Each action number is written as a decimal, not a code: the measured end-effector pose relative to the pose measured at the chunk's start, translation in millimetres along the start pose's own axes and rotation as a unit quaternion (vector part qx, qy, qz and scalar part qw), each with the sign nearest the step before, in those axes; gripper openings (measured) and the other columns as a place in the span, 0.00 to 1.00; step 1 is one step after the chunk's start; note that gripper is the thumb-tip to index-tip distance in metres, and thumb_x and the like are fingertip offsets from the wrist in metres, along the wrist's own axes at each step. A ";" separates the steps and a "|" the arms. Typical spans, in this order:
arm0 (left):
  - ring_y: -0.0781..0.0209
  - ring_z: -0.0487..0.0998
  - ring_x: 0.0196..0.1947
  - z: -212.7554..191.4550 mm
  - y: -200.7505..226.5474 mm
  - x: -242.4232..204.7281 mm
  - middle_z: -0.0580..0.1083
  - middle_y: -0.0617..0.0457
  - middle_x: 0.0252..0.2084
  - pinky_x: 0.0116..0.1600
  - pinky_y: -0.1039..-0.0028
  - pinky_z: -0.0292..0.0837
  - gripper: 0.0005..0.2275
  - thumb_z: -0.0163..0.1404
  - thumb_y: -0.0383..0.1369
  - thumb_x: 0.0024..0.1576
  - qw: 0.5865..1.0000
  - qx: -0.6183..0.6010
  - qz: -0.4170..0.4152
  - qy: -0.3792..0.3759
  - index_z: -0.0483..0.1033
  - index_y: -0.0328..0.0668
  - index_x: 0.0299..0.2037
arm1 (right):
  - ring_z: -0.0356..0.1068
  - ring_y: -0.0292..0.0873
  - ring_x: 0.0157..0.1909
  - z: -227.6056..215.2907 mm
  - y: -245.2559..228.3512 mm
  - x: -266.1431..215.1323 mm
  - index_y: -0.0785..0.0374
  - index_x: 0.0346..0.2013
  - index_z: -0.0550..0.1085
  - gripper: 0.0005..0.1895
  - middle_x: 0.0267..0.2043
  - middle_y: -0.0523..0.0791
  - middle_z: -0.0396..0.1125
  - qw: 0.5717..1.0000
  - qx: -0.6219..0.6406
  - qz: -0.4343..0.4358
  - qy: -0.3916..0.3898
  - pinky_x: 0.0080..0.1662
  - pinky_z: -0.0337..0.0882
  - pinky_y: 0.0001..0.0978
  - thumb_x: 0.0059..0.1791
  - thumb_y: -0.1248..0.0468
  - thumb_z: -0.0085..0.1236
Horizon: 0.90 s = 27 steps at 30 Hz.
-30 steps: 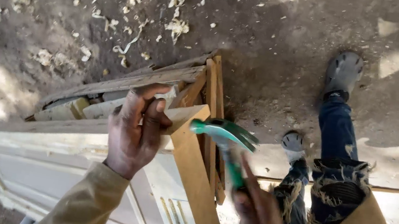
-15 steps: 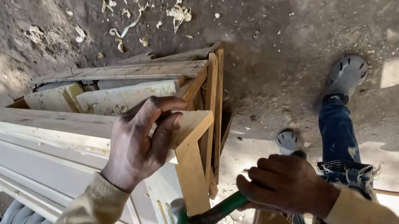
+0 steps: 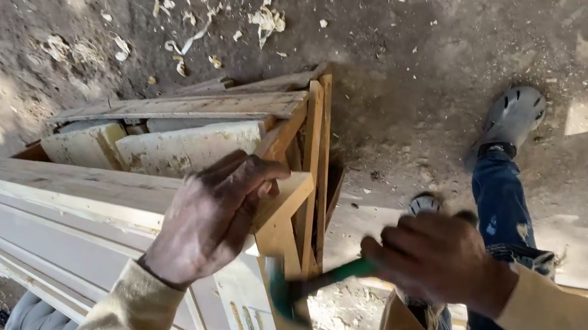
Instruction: The person picks up a small wooden block, planes and saws it to size, applies glue to it, then holds it against a wooden door frame and hammers nails through it to attach the block to the frame.
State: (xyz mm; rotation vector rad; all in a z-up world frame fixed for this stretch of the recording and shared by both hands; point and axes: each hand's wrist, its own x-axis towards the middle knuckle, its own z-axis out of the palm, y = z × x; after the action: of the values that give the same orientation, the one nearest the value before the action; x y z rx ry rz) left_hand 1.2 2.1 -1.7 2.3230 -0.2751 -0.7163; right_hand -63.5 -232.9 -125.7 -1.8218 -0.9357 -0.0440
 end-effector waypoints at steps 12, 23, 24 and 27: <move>0.56 0.74 0.23 5.7 -1.4 0.0 0.70 0.44 0.29 0.25 0.68 0.70 0.09 0.38 0.21 0.51 0.999 0.005 0.014 -0.047 0.68 0.31 0.40 | 0.53 0.34 0.20 -22.8 -7.5 17.2 0.59 0.33 0.67 0.05 0.22 0.41 0.58 0.996 -0.038 -0.079 -0.026 0.20 0.54 0.23 0.50 0.63 0.44; 0.55 0.74 0.24 5.3 -8.3 -2.2 0.71 0.44 0.28 0.26 0.70 0.73 0.10 0.36 0.17 0.50 0.999 0.030 0.009 -0.021 0.67 0.30 0.38 | 0.51 0.31 0.16 2.6 0.8 -2.3 0.55 0.32 0.69 0.08 0.17 0.36 0.58 0.997 -0.074 0.013 -0.013 0.16 0.53 0.23 0.47 0.55 0.51; 0.55 0.74 0.24 8.8 -11.7 -6.6 0.71 0.44 0.28 0.26 0.70 0.73 0.10 0.36 0.17 0.50 0.999 0.041 0.011 -0.010 0.67 0.30 0.38 | 0.51 0.31 0.16 -4.1 -2.3 -2.3 0.55 0.32 0.69 0.08 0.17 0.36 0.58 0.997 -0.076 -0.001 -0.005 0.16 0.53 0.23 0.47 0.55 0.51; 0.62 0.70 0.15 17.5 -17.3 -19.7 0.68 0.49 0.23 0.14 0.75 0.67 0.09 0.30 0.18 0.52 0.999 -0.025 0.025 0.032 0.64 0.33 0.37 | 0.59 0.35 0.18 -10.2 -16.2 -13.8 0.57 0.32 0.69 0.11 0.22 0.40 0.63 0.997 0.000 0.049 -0.054 0.20 0.64 0.28 0.45 0.54 0.54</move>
State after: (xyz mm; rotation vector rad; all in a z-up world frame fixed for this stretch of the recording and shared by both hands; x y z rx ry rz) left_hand -24.9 12.8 -15.8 2.2787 -0.2830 -0.6155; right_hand -79.1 -246.5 -114.5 -1.8836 -0.9188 0.1166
